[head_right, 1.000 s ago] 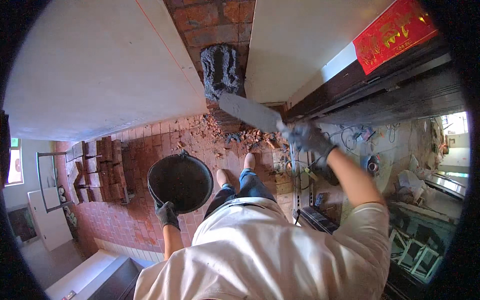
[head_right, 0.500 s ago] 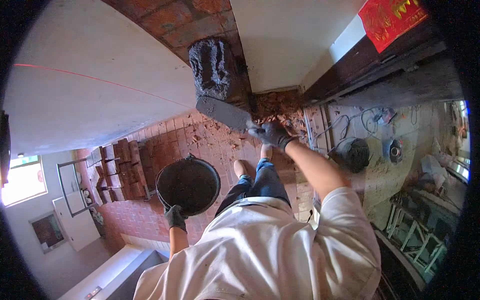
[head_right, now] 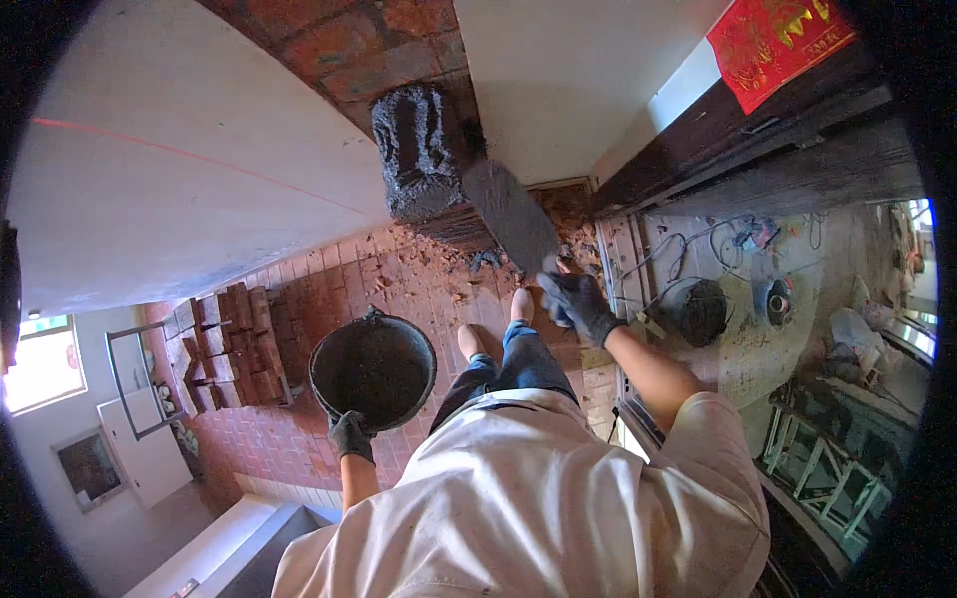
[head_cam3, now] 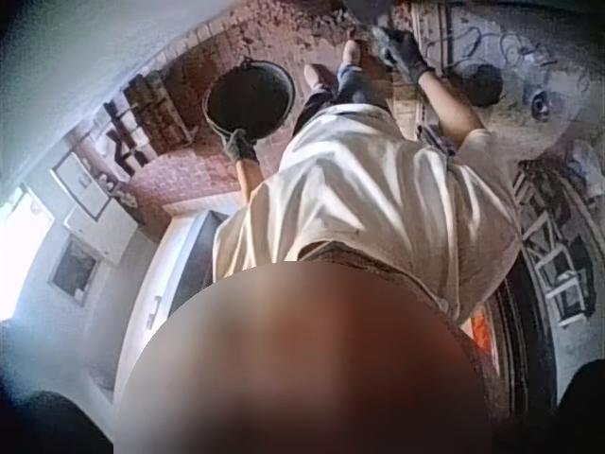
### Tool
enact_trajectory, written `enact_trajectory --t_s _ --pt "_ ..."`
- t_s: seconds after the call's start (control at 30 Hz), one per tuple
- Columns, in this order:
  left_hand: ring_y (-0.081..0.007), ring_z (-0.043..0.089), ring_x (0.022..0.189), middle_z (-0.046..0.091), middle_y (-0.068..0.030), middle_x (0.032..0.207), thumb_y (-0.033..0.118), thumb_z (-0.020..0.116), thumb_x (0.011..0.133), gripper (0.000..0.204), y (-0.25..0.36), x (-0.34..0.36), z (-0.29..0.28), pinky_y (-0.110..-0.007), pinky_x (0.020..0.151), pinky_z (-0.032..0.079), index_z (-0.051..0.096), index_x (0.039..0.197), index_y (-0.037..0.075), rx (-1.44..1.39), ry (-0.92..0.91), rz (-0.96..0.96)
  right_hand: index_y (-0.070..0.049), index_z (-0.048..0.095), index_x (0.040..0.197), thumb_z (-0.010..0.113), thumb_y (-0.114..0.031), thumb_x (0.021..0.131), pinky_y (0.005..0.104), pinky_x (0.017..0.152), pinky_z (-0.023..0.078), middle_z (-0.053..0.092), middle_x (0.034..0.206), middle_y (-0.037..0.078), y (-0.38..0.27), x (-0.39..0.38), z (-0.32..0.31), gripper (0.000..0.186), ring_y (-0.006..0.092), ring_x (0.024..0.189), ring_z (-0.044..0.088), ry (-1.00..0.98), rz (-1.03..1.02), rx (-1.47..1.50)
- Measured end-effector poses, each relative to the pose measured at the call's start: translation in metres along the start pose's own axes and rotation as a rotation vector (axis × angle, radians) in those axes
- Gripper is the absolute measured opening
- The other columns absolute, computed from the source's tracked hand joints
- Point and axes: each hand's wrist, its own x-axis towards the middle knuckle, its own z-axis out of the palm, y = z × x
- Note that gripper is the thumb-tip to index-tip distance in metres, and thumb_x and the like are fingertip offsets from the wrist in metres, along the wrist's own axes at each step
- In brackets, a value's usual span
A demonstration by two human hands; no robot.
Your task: Applying mortar and laying bricks to construct a small pillar or wall section.
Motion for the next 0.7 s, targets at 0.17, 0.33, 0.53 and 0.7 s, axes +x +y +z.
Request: enact_trajectory --t_s 0.17,0.33,0.53,0.7 --pt "-0.0211 0.049 0.042 0.059 -0.0072 0.072 -0.001 0.054 0.058 0.056 0.001 0.001 0.01 -0.032 0.033 0.039 0.057 0.112 0.013 0.033 0.037 -0.074 -0.011 0.062 0.078 0.055 -0.045 0.089 0.0253 0.039 0.038 0.051 0.053 0.0 -0.067 0.042 0.045 0.036 0.0105 0.04 0.048 0.022 -0.028 0.106" --pt "-0.0209 0.048 0.04 0.059 -0.0073 0.072 -0.001 0.054 0.058 0.056 0.005 -0.005 0.015 -0.032 0.033 0.039 0.057 0.112 0.013 0.087 -0.016 -0.003 -0.003 0.063 0.089 0.055 -0.034 0.088 0.0463 0.061 0.047 0.062 0.076 0.023 -0.078 0.122 0.019 0.032 0.0417 0.071 0.061 0.548 -0.561 -0.727" --pt "-0.0185 0.055 0.052 0.063 -0.0035 0.081 -0.005 0.052 0.058 0.051 0.01 -0.015 0.017 -0.028 0.041 0.044 0.06 0.107 0.009 -0.028 -0.083 -0.044 -0.006 0.064 0.092 0.056 -0.031 0.087 0.0473 0.064 0.047 0.063 0.081 0.022 -0.065 0.147 -0.001 0.027 0.0423 0.076 0.06 0.532 -0.759 -0.722" --pt "-0.0176 0.052 0.047 0.061 -0.0029 0.076 -0.004 0.052 0.057 0.051 0.021 -0.031 0.025 -0.028 0.036 0.039 0.06 0.105 0.011 0.027 0.04 -0.061 -0.009 0.061 0.083 0.058 -0.029 0.088 0.0453 0.059 0.048 0.062 0.076 0.019 -0.039 0.07 0.018 0.021 0.0391 0.069 0.061 0.514 -0.723 -0.877"
